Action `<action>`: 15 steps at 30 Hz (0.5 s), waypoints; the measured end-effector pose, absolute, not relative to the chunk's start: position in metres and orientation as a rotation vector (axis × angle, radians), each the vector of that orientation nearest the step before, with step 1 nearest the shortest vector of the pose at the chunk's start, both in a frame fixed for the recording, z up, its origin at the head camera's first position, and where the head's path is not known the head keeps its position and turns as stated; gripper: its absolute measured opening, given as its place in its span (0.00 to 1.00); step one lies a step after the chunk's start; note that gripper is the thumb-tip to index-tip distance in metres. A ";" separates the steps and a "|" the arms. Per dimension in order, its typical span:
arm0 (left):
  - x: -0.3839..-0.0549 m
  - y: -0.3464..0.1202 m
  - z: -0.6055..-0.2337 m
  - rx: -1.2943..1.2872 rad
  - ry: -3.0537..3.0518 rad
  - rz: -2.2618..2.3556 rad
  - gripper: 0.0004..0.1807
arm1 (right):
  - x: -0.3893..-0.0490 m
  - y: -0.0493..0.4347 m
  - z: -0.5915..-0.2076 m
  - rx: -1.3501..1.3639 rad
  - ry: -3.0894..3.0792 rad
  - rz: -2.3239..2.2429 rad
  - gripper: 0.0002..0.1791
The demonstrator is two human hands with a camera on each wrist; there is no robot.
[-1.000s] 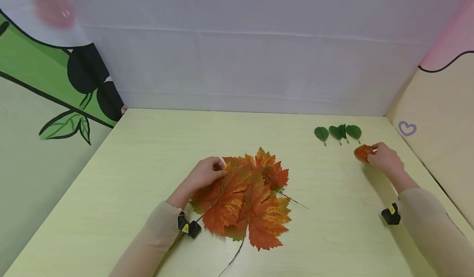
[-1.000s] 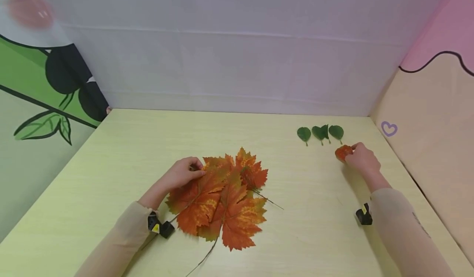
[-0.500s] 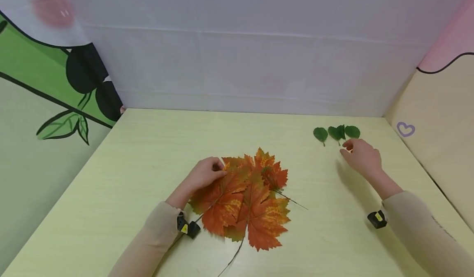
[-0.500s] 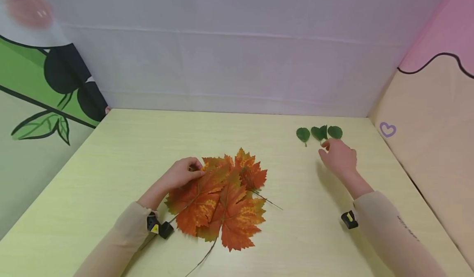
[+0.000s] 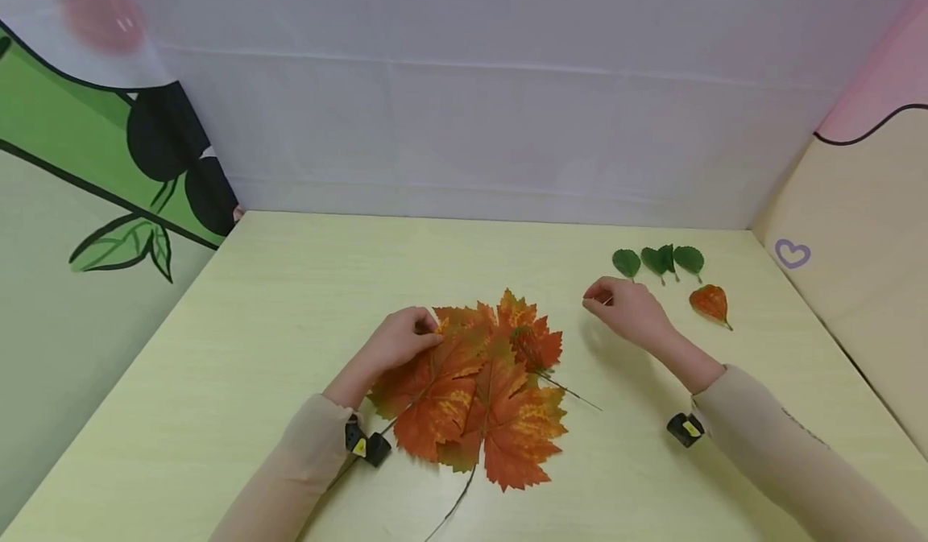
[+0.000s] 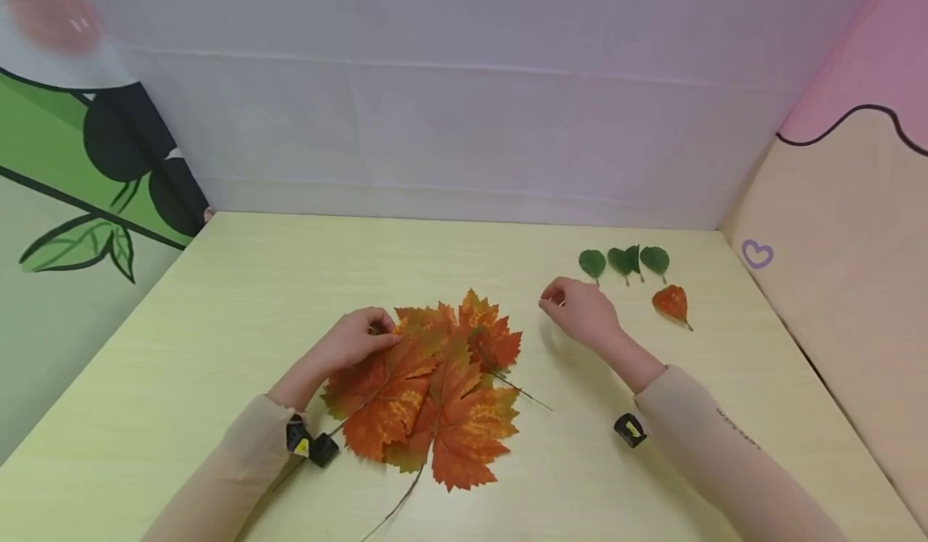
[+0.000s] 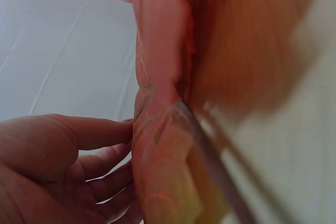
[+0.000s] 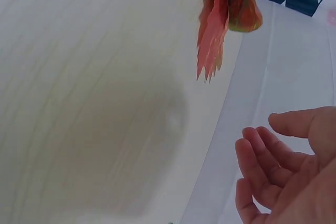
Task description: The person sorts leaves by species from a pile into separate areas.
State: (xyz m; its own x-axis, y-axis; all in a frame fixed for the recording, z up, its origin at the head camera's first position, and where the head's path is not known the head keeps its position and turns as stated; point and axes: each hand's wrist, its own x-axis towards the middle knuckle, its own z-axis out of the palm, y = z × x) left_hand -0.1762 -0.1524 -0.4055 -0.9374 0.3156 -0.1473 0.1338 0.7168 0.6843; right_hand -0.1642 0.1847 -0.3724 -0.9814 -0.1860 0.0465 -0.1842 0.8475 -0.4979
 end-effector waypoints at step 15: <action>-0.176 -0.155 -0.406 0.373 2.676 1.040 0.05 | -0.147 0.125 -0.383 -0.332 2.865 -0.821 0.20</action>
